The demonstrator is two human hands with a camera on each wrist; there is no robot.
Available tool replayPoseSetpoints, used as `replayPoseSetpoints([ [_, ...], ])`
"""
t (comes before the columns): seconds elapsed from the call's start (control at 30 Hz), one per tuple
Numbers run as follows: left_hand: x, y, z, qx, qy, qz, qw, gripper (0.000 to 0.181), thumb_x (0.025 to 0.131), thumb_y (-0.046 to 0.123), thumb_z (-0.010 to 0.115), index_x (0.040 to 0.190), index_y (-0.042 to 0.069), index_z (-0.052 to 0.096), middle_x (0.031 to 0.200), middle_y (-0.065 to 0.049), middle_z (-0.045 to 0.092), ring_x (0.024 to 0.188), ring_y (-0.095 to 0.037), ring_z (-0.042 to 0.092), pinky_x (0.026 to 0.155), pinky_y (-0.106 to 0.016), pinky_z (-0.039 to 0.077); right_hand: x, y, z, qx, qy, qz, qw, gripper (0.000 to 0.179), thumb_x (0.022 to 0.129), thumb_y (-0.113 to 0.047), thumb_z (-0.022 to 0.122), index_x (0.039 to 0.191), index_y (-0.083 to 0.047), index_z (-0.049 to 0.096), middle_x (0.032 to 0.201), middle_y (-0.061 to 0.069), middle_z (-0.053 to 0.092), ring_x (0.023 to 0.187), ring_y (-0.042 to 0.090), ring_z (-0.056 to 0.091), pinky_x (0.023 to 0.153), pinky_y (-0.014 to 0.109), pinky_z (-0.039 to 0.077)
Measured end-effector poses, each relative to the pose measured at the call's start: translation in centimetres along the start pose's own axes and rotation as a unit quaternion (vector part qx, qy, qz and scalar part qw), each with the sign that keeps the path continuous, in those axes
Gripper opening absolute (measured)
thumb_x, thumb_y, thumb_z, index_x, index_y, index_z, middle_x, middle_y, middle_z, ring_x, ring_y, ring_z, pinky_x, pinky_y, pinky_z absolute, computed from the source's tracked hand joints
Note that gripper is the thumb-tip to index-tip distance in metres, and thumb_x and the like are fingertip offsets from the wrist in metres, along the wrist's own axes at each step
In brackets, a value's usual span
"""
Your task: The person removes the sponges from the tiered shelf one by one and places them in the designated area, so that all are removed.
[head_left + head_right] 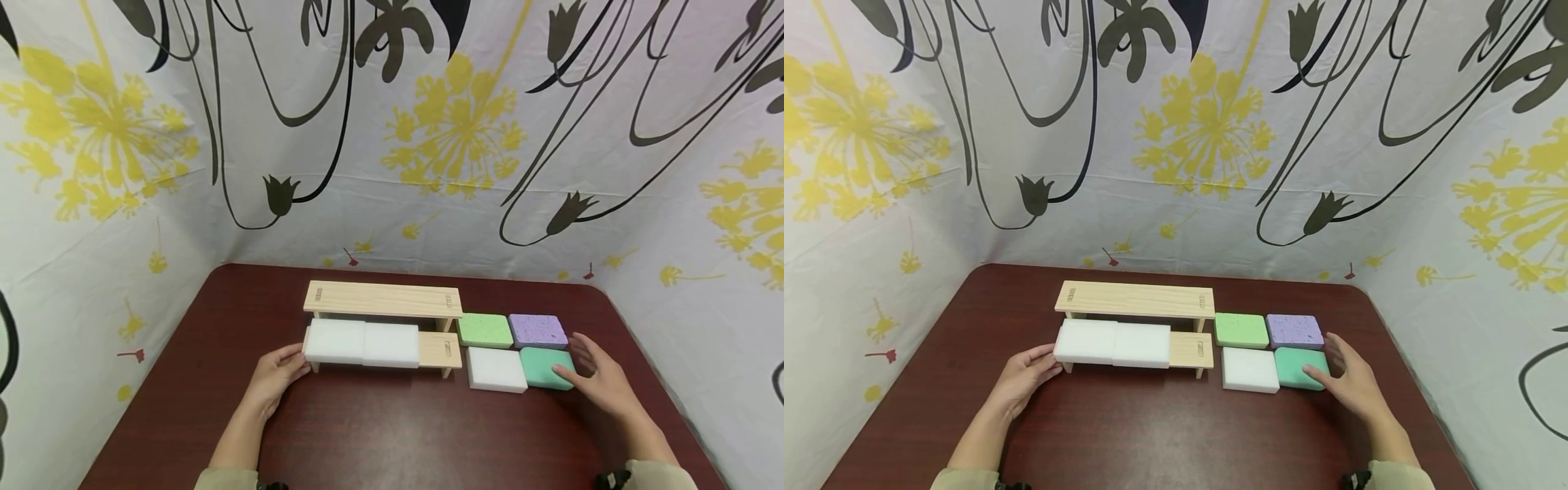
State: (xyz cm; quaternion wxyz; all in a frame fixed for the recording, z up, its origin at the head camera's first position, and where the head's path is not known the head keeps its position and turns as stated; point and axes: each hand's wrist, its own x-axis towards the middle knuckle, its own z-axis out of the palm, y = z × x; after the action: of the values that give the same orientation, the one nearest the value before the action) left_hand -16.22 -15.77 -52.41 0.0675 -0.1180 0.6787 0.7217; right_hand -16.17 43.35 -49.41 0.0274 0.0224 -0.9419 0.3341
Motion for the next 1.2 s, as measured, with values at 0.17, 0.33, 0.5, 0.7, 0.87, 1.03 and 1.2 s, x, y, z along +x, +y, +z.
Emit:
replayPoseSetpoints([
  [0.17, 0.0, 0.0, 0.0, -0.002, -0.001, 0.001, 1.0, 0.037, 0.103, -0.003, 0.052, 0.138, -0.017, 0.049, 0.127, -0.031, 0.06, 0.099, -0.015, 0.068, 0.09, -0.028, 0.059, 0.1, -1.1, 0.2, -0.001, 0.03, -0.024, 0.9993, 0.091, 0.089, -0.034, 0.081, 0.154, 0.004, 0.031, 0.144, 0.033, 0.046, 0.125, 0.051, 0.05, 0.082, -0.005, 0.035],
  [0.33, 0.0, 0.1, 0.0, -0.001, -0.001, 0.002, 1.0, 0.037, 0.103, -0.004, 0.052, 0.137, -0.017, 0.049, 0.126, -0.031, 0.06, 0.099, -0.015, 0.068, 0.09, -0.027, 0.059, 0.3, -2.0, 0.3, -0.005, 0.038, -0.03, 0.9988, 0.088, 0.089, -0.033, 0.081, 0.153, 0.005, 0.034, 0.142, 0.032, 0.049, 0.125, 0.05, 0.051, 0.094, 0.01, 0.048],
  [0.5, 0.0, 0.2, 0.1, -0.003, -0.001, 0.0, 1.0, 0.037, 0.103, -0.004, 0.052, 0.137, -0.018, 0.049, 0.126, -0.032, 0.06, 0.099, -0.015, 0.068, 0.09, -0.027, 0.059, 0.3, -2.8, 0.5, -0.008, 0.029, -0.036, 0.9989, 0.084, 0.09, -0.032, 0.08, 0.151, 0.006, 0.036, 0.139, 0.031, 0.052, 0.125, 0.052, 0.052, 0.095, 0.062, 0.05],
  [0.7, 0.0, 0.1, 0.1, -0.004, -0.001, -0.001, 1.0, 0.037, 0.103, -0.004, 0.052, 0.138, -0.018, 0.048, 0.127, -0.032, 0.06, 0.099, -0.014, 0.068, 0.09, -0.027, 0.059, 0.7, -3.1, 1.1, 0.008, 0.027, -0.059, 0.9979, 0.08, 0.089, -0.027, 0.081, 0.15, 0.004, 0.04, 0.137, 0.028, 0.055, 0.123, 0.049, 0.055, 0.087, 0.008, 0.046],
  [0.87, 0.0, 0.1, 0.1, -0.001, 0.001, -0.003, 1.0, 0.038, 0.103, -0.004, 0.052, 0.138, -0.018, 0.048, 0.128, -0.033, 0.059, 0.1, -0.015, 0.067, 0.09, -0.028, 0.059, 0.9, -3.8, 1.7, 0.022, 0.027, -0.076, 0.9965, 0.077, 0.088, -0.025, 0.082, 0.148, 0.002, 0.043, 0.137, 0.027, 0.057, 0.121, 0.047, 0.057, 0.087, 0.001, 0.04],
  [1.03, -0.1, 0.1, 0.0, -0.003, 0.003, -0.005, 1.0, 0.038, 0.103, -0.004, 0.052, 0.138, -0.017, 0.048, 0.13, -0.035, 0.057, 0.102, -0.016, 0.067, 0.091, -0.029, 0.059, 1.3, -4.7, 2.5, 0.025, 0.024, -0.09, 0.9953, 0.073, 0.088, -0.025, 0.082, 0.146, 0.001, 0.047, 0.135, 0.026, 0.058, 0.12, 0.046, 0.058, 0.09, 0.002, 0.04],
  [1.2, 0.0, 0.1, 0.1, -0.01, 0.0, -0.003, 0.9999, 0.038, 0.103, -0.005, 0.052, 0.139, -0.017, 0.047, 0.132, -0.036, 0.055, 0.105, -0.018, 0.066, 0.093, -0.029, 0.058, 1.7, -5.7, 3.4, 0.035, 0.018, -0.11, 0.9932, 0.07, 0.088, -0.022, 0.082, 0.145, 0.002, 0.048, 0.134, 0.026, 0.059, 0.119, 0.044, 0.059, 0.092, 0.003, 0.041],
])
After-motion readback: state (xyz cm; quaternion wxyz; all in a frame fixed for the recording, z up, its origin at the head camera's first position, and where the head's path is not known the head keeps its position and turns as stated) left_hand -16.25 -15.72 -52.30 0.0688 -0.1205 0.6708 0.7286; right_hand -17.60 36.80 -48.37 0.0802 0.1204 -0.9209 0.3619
